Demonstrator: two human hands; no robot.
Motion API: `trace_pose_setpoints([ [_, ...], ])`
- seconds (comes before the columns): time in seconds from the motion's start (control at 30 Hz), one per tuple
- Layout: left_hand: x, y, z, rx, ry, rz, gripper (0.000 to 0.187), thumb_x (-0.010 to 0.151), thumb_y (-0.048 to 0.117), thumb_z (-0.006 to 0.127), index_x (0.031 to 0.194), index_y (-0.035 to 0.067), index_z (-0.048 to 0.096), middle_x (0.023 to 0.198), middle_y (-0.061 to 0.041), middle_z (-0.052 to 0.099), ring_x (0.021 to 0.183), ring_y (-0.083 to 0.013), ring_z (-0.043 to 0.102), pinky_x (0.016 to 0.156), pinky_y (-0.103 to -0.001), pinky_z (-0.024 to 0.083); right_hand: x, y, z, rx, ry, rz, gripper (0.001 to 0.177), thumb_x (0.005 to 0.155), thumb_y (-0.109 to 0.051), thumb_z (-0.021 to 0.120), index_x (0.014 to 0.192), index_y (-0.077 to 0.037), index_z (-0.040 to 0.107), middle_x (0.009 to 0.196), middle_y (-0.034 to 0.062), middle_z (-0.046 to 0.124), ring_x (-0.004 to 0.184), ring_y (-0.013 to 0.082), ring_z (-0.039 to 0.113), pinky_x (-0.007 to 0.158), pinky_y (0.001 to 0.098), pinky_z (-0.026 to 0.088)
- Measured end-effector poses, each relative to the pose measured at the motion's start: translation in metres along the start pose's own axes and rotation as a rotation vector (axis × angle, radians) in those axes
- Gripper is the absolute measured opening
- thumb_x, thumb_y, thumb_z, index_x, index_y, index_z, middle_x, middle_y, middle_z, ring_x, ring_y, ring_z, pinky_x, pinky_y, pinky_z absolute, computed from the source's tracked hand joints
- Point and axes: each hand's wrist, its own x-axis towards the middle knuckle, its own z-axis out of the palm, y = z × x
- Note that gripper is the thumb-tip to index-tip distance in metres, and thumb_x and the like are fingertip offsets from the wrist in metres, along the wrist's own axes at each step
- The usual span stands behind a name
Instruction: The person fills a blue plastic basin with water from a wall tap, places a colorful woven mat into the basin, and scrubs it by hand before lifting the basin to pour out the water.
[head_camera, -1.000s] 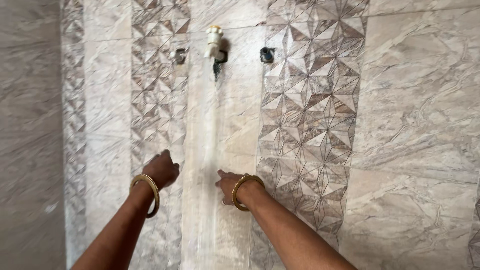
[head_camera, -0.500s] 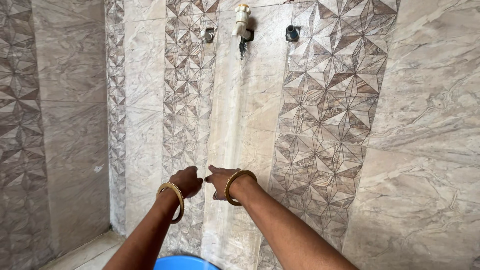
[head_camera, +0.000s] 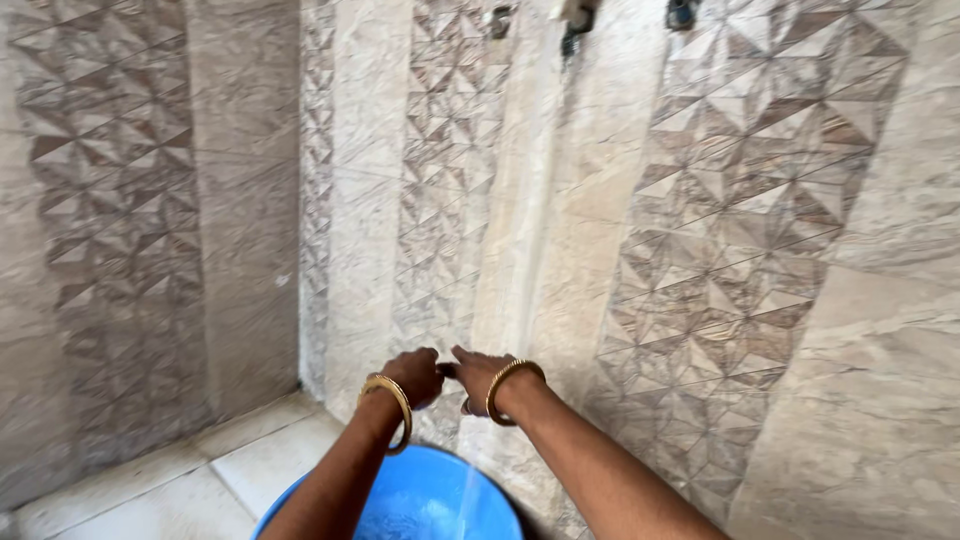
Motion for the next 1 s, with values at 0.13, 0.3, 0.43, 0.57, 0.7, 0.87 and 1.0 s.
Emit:
trace_pose_setpoints([
  [0.13, -0.025, -0.026, 0.015, -0.012, -0.01, -0.024, 0.03, 0.101, 0.029, 0.055, 0.126, 0.017, 0.065, 0.132, -0.011, 0.067, 0.127, -0.0336, 0.062, 0.105, -0.062, 0.046, 0.005, -0.031, 0.03, -0.024, -0.012, -0.048, 0.082, 0.094, -0.029, 0.07, 0.161, -0.034, 0.024, 0.173, 0.0035, 0.006, 0.155, 0.0244, 0.025, 0.12, 0.0524, 0.035],
  [0.3, -0.056, -0.068, 0.039, -0.049, -0.057, -0.028, 0.028, 0.104, 0.03, 0.052, 0.124, 0.017, 0.066, 0.131, -0.007, 0.068, 0.127, -0.031, 0.062, 0.111, -0.064, 0.037, 0.003, -0.064, 0.061, 0.006, -0.034, -0.033, 0.083, 0.093, -0.03, 0.071, 0.161, -0.036, 0.023, 0.174, 0.0031, 0.004, 0.157, 0.0226, 0.02, 0.122, 0.0546, 0.03],
  [0.43, -0.067, -0.107, 0.067, -0.06, -0.081, -0.018, 0.027, 0.101, 0.028, 0.056, 0.124, 0.018, 0.066, 0.131, -0.008, 0.067, 0.129, -0.0308, 0.06, 0.114, -0.063, 0.036, 0.002, -0.102, 0.088, -0.002, -0.039, -0.055, 0.083, 0.094, -0.03, 0.072, 0.161, -0.034, 0.023, 0.174, 0.0042, 0.003, 0.157, 0.0227, 0.017, 0.122, 0.059, 0.026],
  [0.57, -0.081, -0.15, 0.097, 0.015, -0.099, 0.083, 0.028, 0.102, 0.028, 0.055, 0.125, 0.013, 0.064, 0.132, -0.013, 0.066, 0.13, -0.0321, 0.058, 0.116, -0.064, 0.033, 0.003, -0.14, 0.117, 0.014, -0.085, -0.046, 0.083, 0.093, -0.031, 0.072, 0.161, -0.033, 0.024, 0.174, 0.0048, 0.002, 0.159, 0.0236, 0.014, 0.122, 0.0598, 0.027],
  [0.7, -0.094, -0.184, 0.109, 0.027, -0.099, 0.119, 0.028, 0.103, 0.023, 0.054, 0.128, 0.012, 0.061, 0.135, -0.012, 0.063, 0.135, -0.0316, 0.053, 0.119, -0.063, 0.028, 0.011, -0.174, 0.131, 0.029, -0.128, -0.02, 0.086, 0.093, -0.032, 0.073, 0.162, -0.034, 0.021, 0.174, 0.0039, -0.001, 0.159, 0.0241, 0.011, 0.124, 0.0597, 0.025],
  [0.87, -0.11, -0.222, 0.128, 0.061, -0.096, 0.186, 0.031, 0.102, 0.014, 0.051, 0.132, 0.014, 0.058, 0.135, -0.012, 0.063, 0.135, -0.0312, 0.052, 0.122, -0.061, 0.026, 0.016, -0.218, 0.15, 0.061, -0.192, 0.037, 0.085, 0.096, -0.035, 0.07, 0.163, -0.034, 0.017, 0.174, 0.0019, -0.007, 0.16, 0.0238, 0.009, 0.126, 0.0607, 0.018],
  [1.0, -0.104, -0.237, 0.14, 0.124, -0.098, 0.249, 0.035, 0.103, 0.013, 0.051, 0.137, 0.02, 0.058, 0.137, -0.01, 0.063, 0.138, -0.0322, 0.05, 0.124, -0.061, 0.021, 0.014, -0.24, 0.166, 0.026, -0.19, 0.088, 0.085, 0.097, -0.033, 0.069, 0.163, -0.031, 0.017, 0.174, 0.0042, -0.01, 0.16, 0.025, 0.009, 0.126, 0.0625, 0.017],
])
